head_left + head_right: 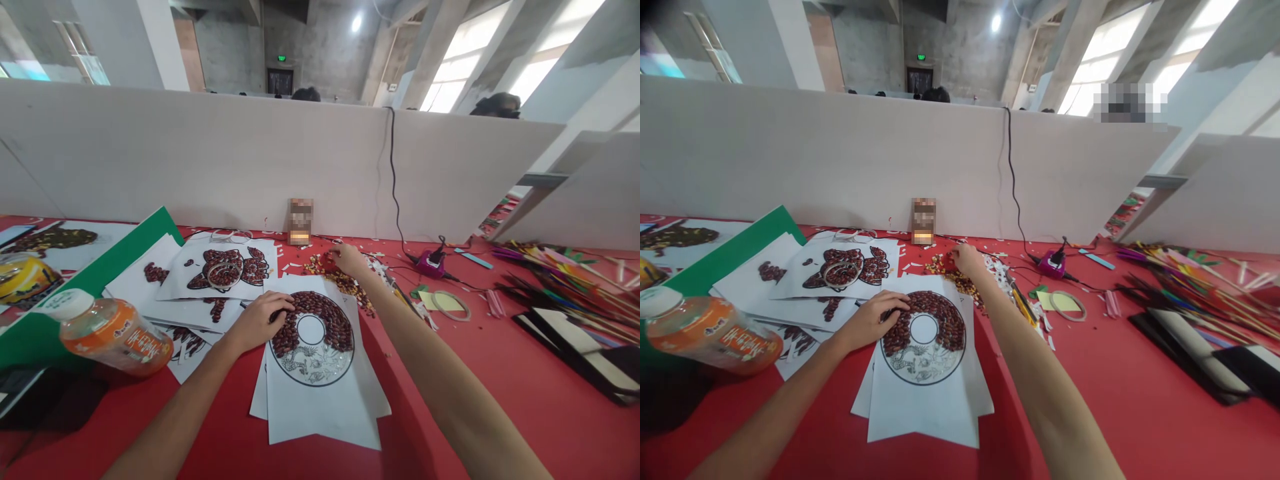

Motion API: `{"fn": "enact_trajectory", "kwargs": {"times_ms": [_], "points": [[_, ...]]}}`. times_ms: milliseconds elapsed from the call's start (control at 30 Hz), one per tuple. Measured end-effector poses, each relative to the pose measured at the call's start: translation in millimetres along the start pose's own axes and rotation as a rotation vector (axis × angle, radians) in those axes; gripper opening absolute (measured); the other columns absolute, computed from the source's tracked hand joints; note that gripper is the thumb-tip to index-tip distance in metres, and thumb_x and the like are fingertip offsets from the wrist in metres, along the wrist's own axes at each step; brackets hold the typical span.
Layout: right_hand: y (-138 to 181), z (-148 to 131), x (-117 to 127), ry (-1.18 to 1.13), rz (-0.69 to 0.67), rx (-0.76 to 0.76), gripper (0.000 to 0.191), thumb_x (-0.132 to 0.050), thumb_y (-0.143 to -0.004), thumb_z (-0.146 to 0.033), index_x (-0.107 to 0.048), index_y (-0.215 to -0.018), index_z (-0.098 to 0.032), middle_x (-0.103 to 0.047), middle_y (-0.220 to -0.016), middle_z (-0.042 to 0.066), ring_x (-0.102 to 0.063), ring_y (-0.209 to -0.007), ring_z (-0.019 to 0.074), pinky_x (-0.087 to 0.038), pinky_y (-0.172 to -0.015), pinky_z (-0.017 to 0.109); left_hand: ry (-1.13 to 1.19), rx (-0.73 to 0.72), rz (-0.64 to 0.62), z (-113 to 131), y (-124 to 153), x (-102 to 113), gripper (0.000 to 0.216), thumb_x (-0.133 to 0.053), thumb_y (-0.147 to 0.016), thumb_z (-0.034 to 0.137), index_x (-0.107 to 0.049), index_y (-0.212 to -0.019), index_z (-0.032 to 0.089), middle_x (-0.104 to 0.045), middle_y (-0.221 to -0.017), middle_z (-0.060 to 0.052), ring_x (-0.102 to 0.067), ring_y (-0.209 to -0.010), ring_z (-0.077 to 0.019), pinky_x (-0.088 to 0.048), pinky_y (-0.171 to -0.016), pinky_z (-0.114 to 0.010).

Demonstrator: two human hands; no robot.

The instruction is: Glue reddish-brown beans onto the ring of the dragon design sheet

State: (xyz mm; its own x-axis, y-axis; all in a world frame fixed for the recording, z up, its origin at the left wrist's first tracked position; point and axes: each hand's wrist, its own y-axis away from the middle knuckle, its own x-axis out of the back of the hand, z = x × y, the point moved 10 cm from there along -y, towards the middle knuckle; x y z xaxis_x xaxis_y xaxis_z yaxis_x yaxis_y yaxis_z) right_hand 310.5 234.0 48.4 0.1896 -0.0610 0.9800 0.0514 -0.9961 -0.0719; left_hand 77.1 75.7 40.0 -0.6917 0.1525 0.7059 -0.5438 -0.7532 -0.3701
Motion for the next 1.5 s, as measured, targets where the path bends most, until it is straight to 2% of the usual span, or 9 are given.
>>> {"fn": "enact_trajectory", "kwargs": {"times_ms": [100, 267, 467, 567, 667, 800, 933, 1233, 1500], "points": [[-12.8, -11.4, -7.5, 0.061, -0.037, 0.01, 0.033, -0.062, -0.1, -0.037, -0.063, -0.127, -0.019, -0.064, -0.128, 0.01, -0.065, -0.11, 0.0231, -0.056, -0.094, 0.044, 0.01, 0.0, 0.009, -0.4, 0.0, 0.6, 0.028, -0.054, -0.094, 0.012, -0.073, -0.109, 0.025, -0.071, -0.124, -0.003, -0.062, -0.12, -0.0218, -0.049, -0.107, -0.042], [-15.6, -17.9, -10.9, 0.099, -0.042, 0.012, 0.034, -0.063, -0.1, -0.037, -0.061, -0.129, -0.019, -0.062, -0.13, 0.01, -0.065, -0.109, 0.023, -0.057, -0.092, 0.044, 0.019, -0.003, 0.008, -1.4, 0.0, 0.2, 0.03, -0.054, -0.092, 0.01, -0.073, -0.11, 0.025, -0.071, -0.125, -0.004, -0.061, -0.12, -0.0226, -0.048, -0.108, -0.044], [2.7, -22.5, 13.9, -0.042, 0.045, 0.053, 0.022, -0.06, -0.1, -0.03, -0.069, -0.114, -0.015, -0.071, -0.113, 0.01, -0.068, -0.102, 0.0222, -0.054, -0.092, 0.039, 0.013, 0.001, 0.007, -0.5, 0.3, 0.9, 0.029, -0.054, -0.092, 0.011, -0.073, -0.109, 0.025, -0.071, -0.124, -0.004, -0.061, -0.12, -0.0226, -0.049, -0.108, -0.043], [40.7, -37.7, 27.5, -0.174, 0.104, 0.126, 0.018, -0.056, -0.096, -0.018, -0.072, -0.104, -0.015, -0.076, -0.099, 0.008, -0.07, -0.092, 0.0194, -0.052, -0.086, 0.03, 0.013, 0.001, 0.002, -0.4, 0.0, 0.7, 0.029, -0.054, -0.093, 0.011, -0.073, -0.11, 0.026, -0.071, -0.124, -0.003, -0.061, -0.12, -0.0221, -0.048, -0.108, -0.042], [99.1, -61.0, 27.9, -0.299, 0.115, 0.212, 0.017, -0.058, -0.094, -0.021, -0.072, -0.103, -0.02, -0.078, -0.095, 0.004, -0.071, -0.083, 0.0166, -0.053, -0.078, 0.026, 0.017, -0.012, 0.005, 0.1, -0.2, 0.8, 0.029, -0.053, -0.094, 0.012, -0.072, -0.11, 0.025, -0.071, -0.124, -0.003, -0.061, -0.12, -0.0215, -0.048, -0.108, -0.042], [172.6, -96.4, 14.9, -0.592, 0.049, 0.321, 0.016, -0.06, -0.093, -0.023, -0.074, -0.099, -0.023, -0.078, -0.093, 0.002, -0.072, -0.081, 0.0171, -0.054, -0.074, 0.026, 0.012, -0.025, 0.01, 0.7, 0.2, 1.2, 0.027, -0.053, -0.095, 0.013, -0.072, -0.109, 0.025, -0.071, -0.124, -0.004, -0.061, -0.12, -0.0219, -0.048, -0.108, -0.043], [209.7, -126.7, -5.5, -0.692, -0.068, 0.383, 0.013, -0.065, -0.089, -0.014, -0.073, -0.092, -0.024, -0.076, -0.089, 0.0, -0.07, -0.081, 0.0165, -0.052, -0.073, 0.025, 0.008, -0.021, 0.018, 0.3, 0.5, 1.9, 0.028, -0.052, -0.094, 0.013, -0.072, -0.109, 0.025, -0.071, -0.124, -0.004, -0.061, -0.12, -0.0217, -0.049, -0.108, -0.042], [221.9, -151.1, -16.3, -0.468, -0.002, 0.534, 0.015, -0.071, -0.089, -0.009, -0.074, -0.093, -0.023, -0.071, -0.091, 0.002, -0.065, -0.085, 0.0172, -0.046, -0.08, 0.029, -0.003, -0.037, 0.027, 3.7, 0.4, 3.2, 0.028, -0.052, -0.094, 0.013, -0.072, -0.109, 0.025, -0.071, -0.123, -0.003, -0.061, -0.119, -0.0211, -0.049, -0.107, -0.04], [224.7, -148.8, -14.3, -0.52, 0.048, 0.556, 0.015, -0.071, -0.09, -0.011, -0.073, -0.097, -0.024, -0.072, -0.092, 0.001, -0.065, -0.089, 0.0178, -0.044, -0.081, 0.03, -0.006, -0.032, 0.023, 2.7, 0.3, 2.5, 0.027, -0.053, -0.095, 0.012, -0.072, -0.109, 0.025, -0.071, -0.124, -0.003, -0.061, -0.12, -0.0211, -0.049, -0.108, -0.041]]}}
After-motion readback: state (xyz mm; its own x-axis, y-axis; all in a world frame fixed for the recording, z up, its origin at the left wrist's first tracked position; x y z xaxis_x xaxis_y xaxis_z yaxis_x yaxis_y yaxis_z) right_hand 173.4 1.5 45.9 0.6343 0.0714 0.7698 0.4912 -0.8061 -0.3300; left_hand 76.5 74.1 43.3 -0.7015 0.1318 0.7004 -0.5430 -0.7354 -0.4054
